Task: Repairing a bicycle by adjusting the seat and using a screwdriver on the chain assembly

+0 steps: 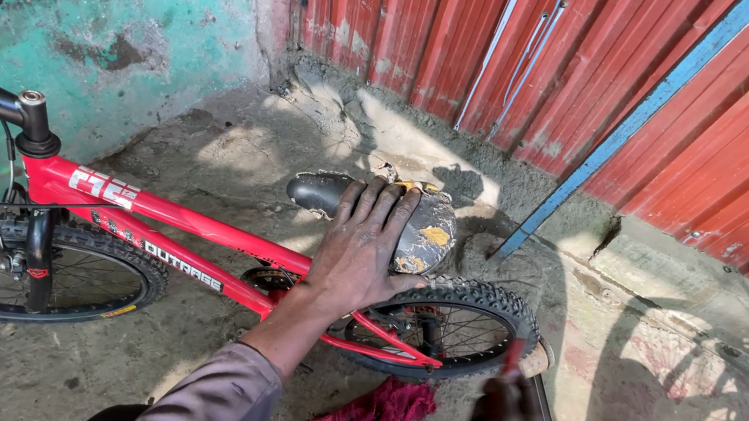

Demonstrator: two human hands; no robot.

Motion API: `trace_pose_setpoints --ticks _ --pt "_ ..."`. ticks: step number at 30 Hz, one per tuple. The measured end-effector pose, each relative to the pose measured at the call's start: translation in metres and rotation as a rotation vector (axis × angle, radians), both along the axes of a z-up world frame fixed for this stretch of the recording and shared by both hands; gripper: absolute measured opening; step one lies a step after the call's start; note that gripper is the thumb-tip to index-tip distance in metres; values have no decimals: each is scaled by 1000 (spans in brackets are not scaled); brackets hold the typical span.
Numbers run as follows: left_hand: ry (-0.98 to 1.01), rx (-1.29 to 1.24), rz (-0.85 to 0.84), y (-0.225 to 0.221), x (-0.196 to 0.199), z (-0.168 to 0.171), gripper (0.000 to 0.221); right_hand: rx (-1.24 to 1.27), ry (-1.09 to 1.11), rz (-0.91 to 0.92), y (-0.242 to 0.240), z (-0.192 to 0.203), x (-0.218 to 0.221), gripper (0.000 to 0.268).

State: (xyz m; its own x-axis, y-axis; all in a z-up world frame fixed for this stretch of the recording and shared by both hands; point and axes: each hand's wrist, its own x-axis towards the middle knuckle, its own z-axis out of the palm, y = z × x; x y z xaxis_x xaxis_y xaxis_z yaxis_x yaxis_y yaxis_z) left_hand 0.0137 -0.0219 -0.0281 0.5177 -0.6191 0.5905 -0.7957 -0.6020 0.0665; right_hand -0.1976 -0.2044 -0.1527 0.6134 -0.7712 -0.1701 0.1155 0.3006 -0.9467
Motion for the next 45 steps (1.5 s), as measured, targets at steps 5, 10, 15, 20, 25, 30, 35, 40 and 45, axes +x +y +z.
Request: trace_pose_setpoints --ticks 5,10,15,20,25,30,35,40,45 --pt "14 34 -48 5 16 -13 134 -162 179 27 46 -90 -6 39" --pt "-83 -60 -2 20 15 -3 130 -258 263 85 52 -148 -14 41" --pt "-122 -24 -18 31 24 -11 117 -282 350 138 75 -114 -27 39" --pt "-121 -170 -38 35 12 4 93 -366 426 157 87 -92 -27 36" --pt "-123 -199 -64 37 6 9 94 -421 392 100 84 -97 -23 33" --pt "-90 -175 -57 39 6 5 95 -398 457 92 90 -117 -28 31" --pt "-85 -150 -55 41 6 4 90 -331 453 149 96 -118 -31 30" --pt "-107 -177 -111 42 12 3 88 -345 143 177 68 -214 -20 29" --pt "-97 -156 -88 41 12 1 95 -249 388 174 96 -127 -33 29"
